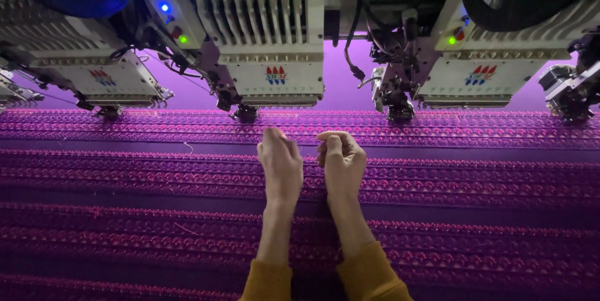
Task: Operating and maintaining a multi-head industrial embroidery machine, including re-threading needles and inspecting the fabric tension.
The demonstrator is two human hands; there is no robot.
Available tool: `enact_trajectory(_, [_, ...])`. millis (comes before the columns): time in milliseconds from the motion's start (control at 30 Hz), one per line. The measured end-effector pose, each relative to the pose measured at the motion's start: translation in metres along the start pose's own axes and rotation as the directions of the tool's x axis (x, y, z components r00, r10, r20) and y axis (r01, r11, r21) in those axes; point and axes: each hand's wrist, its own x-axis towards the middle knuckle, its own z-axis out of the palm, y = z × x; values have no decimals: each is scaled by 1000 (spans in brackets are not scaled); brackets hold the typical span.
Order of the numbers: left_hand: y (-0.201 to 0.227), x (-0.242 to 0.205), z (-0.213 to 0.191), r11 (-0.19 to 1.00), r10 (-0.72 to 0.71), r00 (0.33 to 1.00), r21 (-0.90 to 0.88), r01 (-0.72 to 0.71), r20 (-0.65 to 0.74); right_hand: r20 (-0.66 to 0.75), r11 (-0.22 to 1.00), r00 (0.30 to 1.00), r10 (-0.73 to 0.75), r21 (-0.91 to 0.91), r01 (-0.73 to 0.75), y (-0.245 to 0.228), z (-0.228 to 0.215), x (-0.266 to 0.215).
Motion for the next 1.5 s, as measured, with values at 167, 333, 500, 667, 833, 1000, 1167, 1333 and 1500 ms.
enact_trajectory(167, [7,2,1,998,-54,998,15,54,-25,-25,1000,1000,-9,23,10,-3,2,-2])
enact_trajectory(333, [2,23,27,993,-71,995,88,77,-71,-25,1000,1000,-10,1,10,-2,-1,-1])
enact_trajectory(500, [-17,34,63,935,71,987,353,-16,-144,-15,999,1000,-12,-38,11,0,-2,1])
enact_trajectory(667, [-2,37,54,921,-46,998,385,57,-37,-26,1000,1000,-17,-20,16,0,0,2])
enact_trajectory(833, [21,33,34,931,-67,978,364,-10,198,-37,999,999,-35,-10,35,2,-1,7])
enact_trajectory(1000, [3,33,41,987,-58,994,158,43,91,-13,998,999,-32,-53,32,0,-5,1])
enact_trajectory(1167, [-20,37,53,998,16,1000,61,-16,1,2,992,997,-83,-99,83,-5,-4,0])
enact_trajectory(1333, [-16,33,46,977,145,989,156,-145,10,148,989,985,-94,-96,109,-3,-36,4])
enact_trajectory(1500, [-8,26,36,966,51,940,221,-131,336,715,414,610,-341,-468,781,-29,-120,6])
